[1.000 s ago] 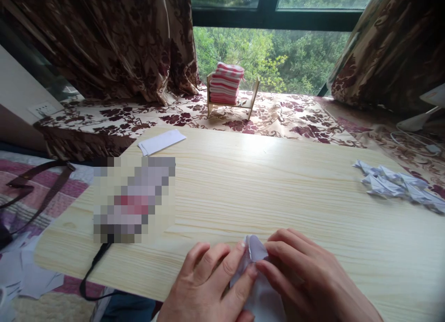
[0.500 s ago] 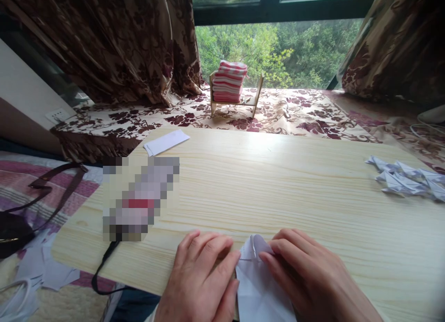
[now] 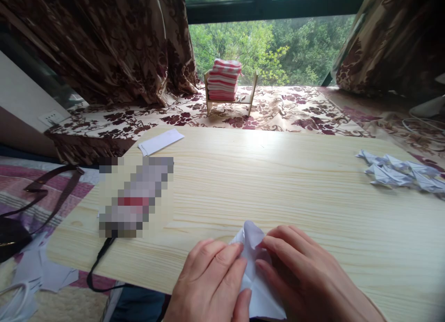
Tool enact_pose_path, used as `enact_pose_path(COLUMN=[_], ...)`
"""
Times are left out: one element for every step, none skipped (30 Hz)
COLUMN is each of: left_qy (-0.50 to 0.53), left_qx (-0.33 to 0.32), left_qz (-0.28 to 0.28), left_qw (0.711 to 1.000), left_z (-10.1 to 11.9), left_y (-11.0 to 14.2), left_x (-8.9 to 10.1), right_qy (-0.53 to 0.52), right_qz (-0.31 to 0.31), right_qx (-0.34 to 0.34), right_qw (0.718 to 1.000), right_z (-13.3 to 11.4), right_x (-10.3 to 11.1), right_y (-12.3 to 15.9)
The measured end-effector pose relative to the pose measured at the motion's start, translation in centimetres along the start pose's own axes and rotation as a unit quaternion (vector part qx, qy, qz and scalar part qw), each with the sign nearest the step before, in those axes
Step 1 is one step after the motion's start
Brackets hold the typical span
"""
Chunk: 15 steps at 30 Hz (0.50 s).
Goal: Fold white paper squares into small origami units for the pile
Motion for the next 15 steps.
enact_pose_path(left_qy=[-0.010,-0.028,-0.052,-0.063,-0.069,-0.068,-0.060,-0.044,-0.030,-0.019,-0.012,-0.012,-0.016,-0.021,-0.029], left_qx=[-0.002,-0.006,0.002,-0.009,-0.024,-0.037,-0.052,-0.066,-0.075,-0.083,-0.093,-0.100,-0.107,-0.112,-0.113], left_qz=[0.013,-0.022,-0.095,-0.114,-0.119,-0.113,-0.095,-0.064,-0.067,-0.085,-0.102,-0.123,-0.138,-0.145,-0.146], left_qw=[1.000,0.999,0.994,0.991,0.990,0.991,0.992,0.995,0.994,0.993,0.990,0.987,0.985,0.983,0.982], left_z=[0.2,0.3,0.1,0.2,0.3,0.3,0.4,0.4,0.2,0.1,0.0,-0.1,-0.1,-0.1,0.0], left_y=[0.1,0.1,0.2,0.2,0.2,0.1,-0.1,-0.3,-0.5,-0.6,-0.7,-0.7,-0.7,-0.7,-0.6], left_x=[0.1,-0.6,-2.0,-2.2,-2.2,-1.9,-1.4,-0.6,-0.4,-0.6,-0.8,-1.1,-1.3,-1.4,-1.5], right_qy=[0.004,0.008,0.010,0.011,0.008,0.004,0.000,0.001,0.004,0.010,0.018,0.025,0.030,0.032,0.032], right_qz=[-0.002,0.003,0.009,0.012,0.006,-0.012,-0.030,-0.043,-0.056,-0.065,-0.073,-0.078,-0.080,-0.079,-0.075], right_qx=[-0.003,-0.006,-0.009,-0.011,-0.012,-0.016,-0.019,-0.022,-0.024,-0.024,-0.023,-0.021,-0.019,-0.018,-0.017], right_qw=[1.000,1.000,1.000,1.000,1.000,1.000,0.999,0.999,0.998,0.998,0.997,0.996,0.996,0.996,0.997], right_z=[0.0,0.1,0.1,0.2,0.2,0.3,0.4,0.4,0.4,0.4,0.4,0.3,0.2,0.2,0.1], right_x=[0.0,0.2,0.4,0.5,0.6,0.5,0.4,0.4,0.5,0.6,0.6,0.6,0.6,0.6,0.6], right_y=[0.0,-0.1,-0.1,-0.1,0.0,0.0,0.1,0.1,0.2,0.2,0.2,0.2,0.2,0.1,0.1])
Point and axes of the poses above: each hand's wrist, its own y-axis away from the middle knuckle, its own x-axis out of the back of the hand, z = x × y, the point moved 10 cm from there along -y, towards the middle knuckle, and after that the axes turned 9 degrees about x, right-handed, at the moved point
